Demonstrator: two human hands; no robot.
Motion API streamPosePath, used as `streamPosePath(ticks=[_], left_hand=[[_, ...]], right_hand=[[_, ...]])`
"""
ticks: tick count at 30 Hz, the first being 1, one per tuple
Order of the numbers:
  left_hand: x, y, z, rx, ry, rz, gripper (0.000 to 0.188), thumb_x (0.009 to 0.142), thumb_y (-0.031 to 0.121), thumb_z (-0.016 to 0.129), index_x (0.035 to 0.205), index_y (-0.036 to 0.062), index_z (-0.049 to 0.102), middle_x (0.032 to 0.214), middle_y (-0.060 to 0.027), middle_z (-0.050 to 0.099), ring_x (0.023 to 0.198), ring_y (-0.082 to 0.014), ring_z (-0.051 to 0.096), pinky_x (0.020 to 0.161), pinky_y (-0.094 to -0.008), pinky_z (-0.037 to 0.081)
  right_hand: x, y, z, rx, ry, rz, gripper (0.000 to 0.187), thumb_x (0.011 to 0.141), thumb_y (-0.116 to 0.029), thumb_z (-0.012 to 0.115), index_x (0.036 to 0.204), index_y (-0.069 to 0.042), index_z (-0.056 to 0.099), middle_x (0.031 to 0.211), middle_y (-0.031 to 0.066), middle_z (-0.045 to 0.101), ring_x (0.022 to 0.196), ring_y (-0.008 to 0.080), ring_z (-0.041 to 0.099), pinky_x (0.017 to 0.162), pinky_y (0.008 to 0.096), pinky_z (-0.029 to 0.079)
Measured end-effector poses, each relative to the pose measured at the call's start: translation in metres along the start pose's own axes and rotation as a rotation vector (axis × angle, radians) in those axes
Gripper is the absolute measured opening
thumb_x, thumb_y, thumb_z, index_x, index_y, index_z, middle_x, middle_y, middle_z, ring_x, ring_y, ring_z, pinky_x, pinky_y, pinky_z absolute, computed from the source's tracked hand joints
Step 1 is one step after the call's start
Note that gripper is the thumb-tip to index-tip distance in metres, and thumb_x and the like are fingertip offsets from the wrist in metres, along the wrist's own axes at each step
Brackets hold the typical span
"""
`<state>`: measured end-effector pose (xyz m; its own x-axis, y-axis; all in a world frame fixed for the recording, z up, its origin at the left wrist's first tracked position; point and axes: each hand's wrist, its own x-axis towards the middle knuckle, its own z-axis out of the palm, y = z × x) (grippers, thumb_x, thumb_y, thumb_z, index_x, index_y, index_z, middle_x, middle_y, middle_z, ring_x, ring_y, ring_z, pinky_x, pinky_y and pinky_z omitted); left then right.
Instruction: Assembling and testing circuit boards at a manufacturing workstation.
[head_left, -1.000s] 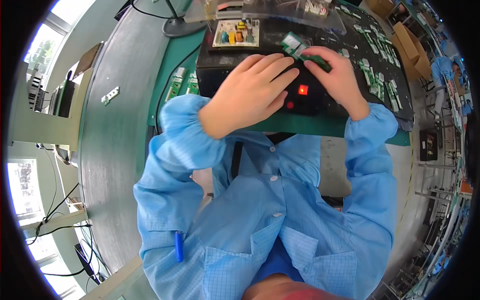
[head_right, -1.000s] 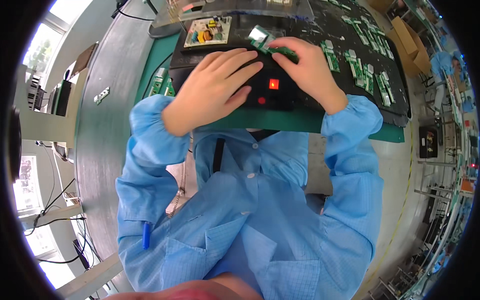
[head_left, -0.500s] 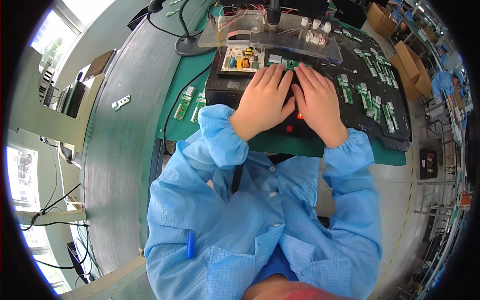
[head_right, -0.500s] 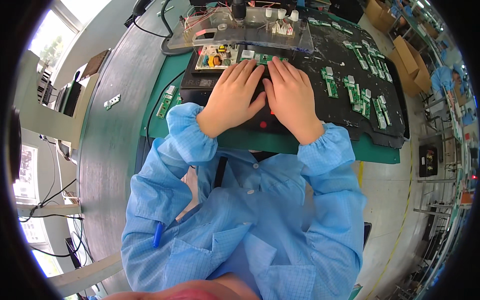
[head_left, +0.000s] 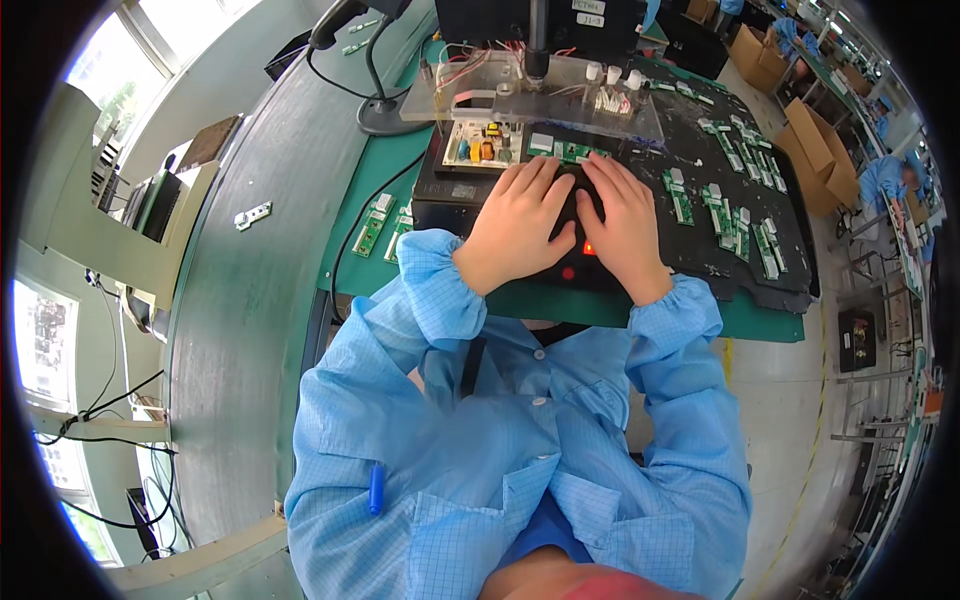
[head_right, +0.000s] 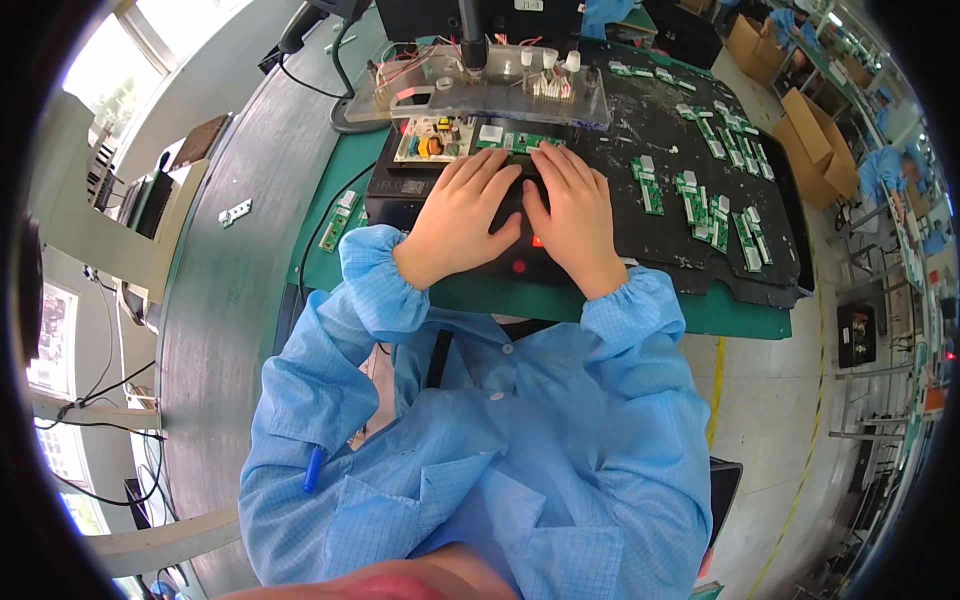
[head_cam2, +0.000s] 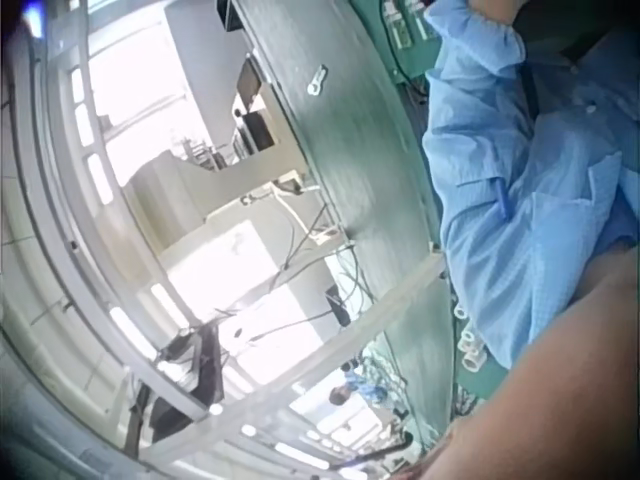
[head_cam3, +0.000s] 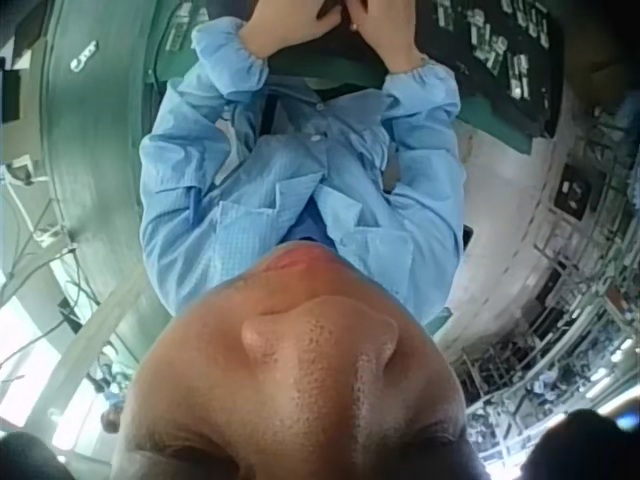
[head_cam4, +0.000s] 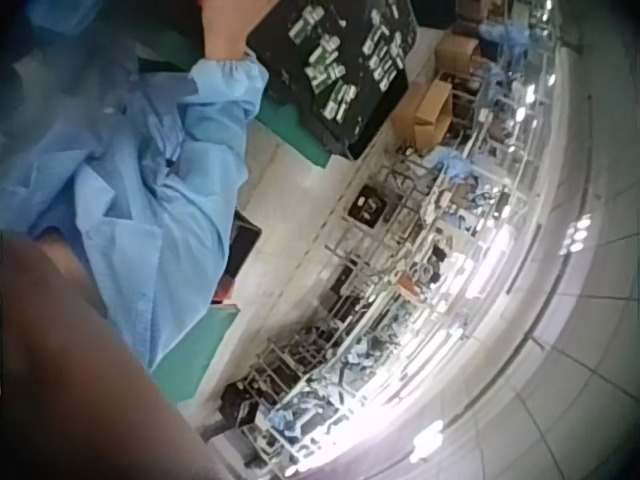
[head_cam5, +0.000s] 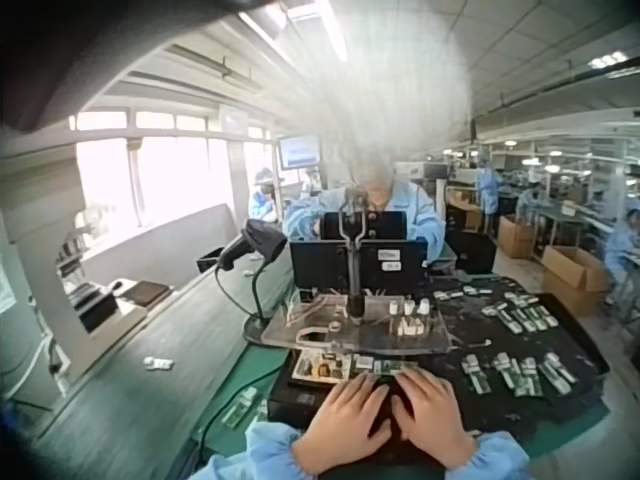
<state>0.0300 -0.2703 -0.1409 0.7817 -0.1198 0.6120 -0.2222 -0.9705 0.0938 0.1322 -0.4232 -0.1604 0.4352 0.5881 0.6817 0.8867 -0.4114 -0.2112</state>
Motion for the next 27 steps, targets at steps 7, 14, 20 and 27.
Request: streamPosePath(ticks=[7,14,20,27], left_hand=[[0.003,0.000,0.002,0.027,0.131,-0.055,0.061,0.075,0.028,0.072,0.127,0.0010,0.055,0.128,-0.0185,0.054,0.122,-0.0353,0.051,0.109,-0.0462,0.037],[-0.003,0.003,0.006,-0.060,0.056,-0.030,0.060,0.075,0.031,0.070,0.124,-0.0004,0.057,0.126,-0.0196,0.054,0.120,-0.0341,0.052,0.110,-0.0471,0.034],[0.008,-0.005,0.003,0.010,0.065,-0.102,0.057,0.079,0.032,0.070,0.127,0.0027,0.057,0.130,-0.0186,0.054,0.126,-0.0330,0.050,0.113,-0.0474,0.032],[0.007,-0.009,0.004,0.053,0.058,-0.060,0.050,0.081,0.031,0.070,0.121,0.0023,0.062,0.131,-0.0187,0.054,0.124,-0.0345,0.051,0.111,-0.0468,0.033]], right_hand=[[0.002,0.003,-0.003,0.093,0.020,0.035,0.045,0.086,-0.018,0.068,0.127,-0.002,0.059,0.133,0.0140,0.057,0.120,0.0337,0.056,0.101,0.0429,0.043],[0.002,0.014,-0.008,0.074,-0.033,-0.051,0.045,0.086,-0.019,0.069,0.126,-0.003,0.059,0.132,0.0143,0.057,0.123,0.0346,0.053,0.104,0.0424,0.043],[0.005,0.013,-0.009,0.170,-0.065,-0.017,0.045,0.086,-0.018,0.069,0.126,-0.002,0.057,0.133,0.0140,0.056,0.125,0.0350,0.052,0.107,0.0435,0.041],[0.001,0.010,-0.004,0.146,0.035,-0.021,0.035,0.086,-0.013,0.068,0.119,-0.001,0.063,0.130,0.0129,0.060,0.124,0.0330,0.055,0.105,0.0425,0.043]])
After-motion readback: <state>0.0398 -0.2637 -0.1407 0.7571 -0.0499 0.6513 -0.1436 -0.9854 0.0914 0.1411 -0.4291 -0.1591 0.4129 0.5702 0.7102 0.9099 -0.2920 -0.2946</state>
